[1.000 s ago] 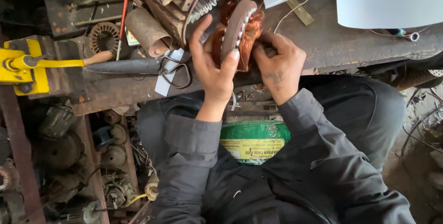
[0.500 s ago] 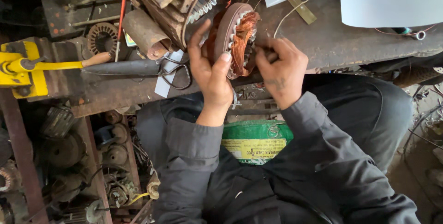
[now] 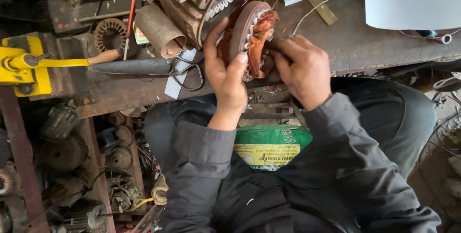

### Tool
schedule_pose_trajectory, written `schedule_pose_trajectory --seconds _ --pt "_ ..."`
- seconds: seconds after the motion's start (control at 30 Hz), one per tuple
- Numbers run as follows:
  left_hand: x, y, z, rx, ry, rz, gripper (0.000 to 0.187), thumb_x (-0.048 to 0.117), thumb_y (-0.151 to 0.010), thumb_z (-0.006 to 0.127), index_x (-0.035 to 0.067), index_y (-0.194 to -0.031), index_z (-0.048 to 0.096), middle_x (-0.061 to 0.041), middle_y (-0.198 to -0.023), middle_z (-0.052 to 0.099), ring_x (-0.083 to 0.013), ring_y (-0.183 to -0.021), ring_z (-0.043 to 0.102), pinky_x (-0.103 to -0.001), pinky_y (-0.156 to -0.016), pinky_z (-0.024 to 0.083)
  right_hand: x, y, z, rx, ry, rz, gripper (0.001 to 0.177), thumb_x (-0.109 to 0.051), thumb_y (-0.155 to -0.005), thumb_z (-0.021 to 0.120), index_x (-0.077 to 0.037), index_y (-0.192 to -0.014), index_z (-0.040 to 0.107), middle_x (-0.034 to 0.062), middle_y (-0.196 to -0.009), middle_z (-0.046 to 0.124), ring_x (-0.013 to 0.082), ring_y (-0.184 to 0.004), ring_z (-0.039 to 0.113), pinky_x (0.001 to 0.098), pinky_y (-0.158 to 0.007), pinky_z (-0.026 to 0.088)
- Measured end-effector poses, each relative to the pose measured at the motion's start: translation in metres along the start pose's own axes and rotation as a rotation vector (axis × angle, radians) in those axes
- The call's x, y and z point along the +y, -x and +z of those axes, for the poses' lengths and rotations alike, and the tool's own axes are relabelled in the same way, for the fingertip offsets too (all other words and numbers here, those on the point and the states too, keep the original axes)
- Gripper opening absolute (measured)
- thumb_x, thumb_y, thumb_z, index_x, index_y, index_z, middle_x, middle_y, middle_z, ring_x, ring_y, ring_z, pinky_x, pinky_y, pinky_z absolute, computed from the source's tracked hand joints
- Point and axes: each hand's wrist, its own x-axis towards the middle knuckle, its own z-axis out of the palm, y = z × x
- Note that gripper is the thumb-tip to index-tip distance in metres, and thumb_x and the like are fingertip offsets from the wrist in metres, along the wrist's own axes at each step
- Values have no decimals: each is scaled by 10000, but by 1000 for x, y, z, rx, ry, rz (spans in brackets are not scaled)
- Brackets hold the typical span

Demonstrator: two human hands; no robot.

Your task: The person is repairing a motor stator by hand. They cut small strips of white insulating material using scissors and insert them into the slots of the copper-wound stator to separate the windings.

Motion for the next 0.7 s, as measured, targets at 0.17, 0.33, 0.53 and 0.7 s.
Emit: schedule_pose_trajectory --seconds 0.17,0.33,0.53,0.7 --pt "-1 -1 -2 -23 -21 -3 633 198 -994 680 -6 -1529 410 -149 -1342 584 -196 -1197 551 -342 -1157 434 17 4 13 -37 124 21 196 -99 -999 741 -29 -1137 620 164 -959 700 389 -861 686 451 -735 530" --pt "-1 0 -1 -18 -34 4 623 192 -1005 680 -9 -1528 408 -150 -1370 584 -197 -1222 551 -341 -1173 429 24 2 13 -17 -207 143 343 -70 -969 737 32 -1238 552 159 -1019 725 295 -885 742 378 -738 587" --pt "-2 -1 -3 -28 -15 6 657 200 -993 690 -5 -1542 391 -136 -1384 578 -188 -1245 549 -333 -1173 425 5 11 10 41 -74 242 155 -65 -951 799 -5 -1082 741 163 -936 750 210 -768 711 325 -678 554" --pt "-4 0 -6 -58 -10 15 648 216 -995 698 -8 -1528 405 -132 -1319 596 -179 -1191 559 -326 -1144 443 1 8 19 109 -99 182 116 -64 -957 776 -14 -1057 746 142 -924 738 192 -778 709 315 -691 544"
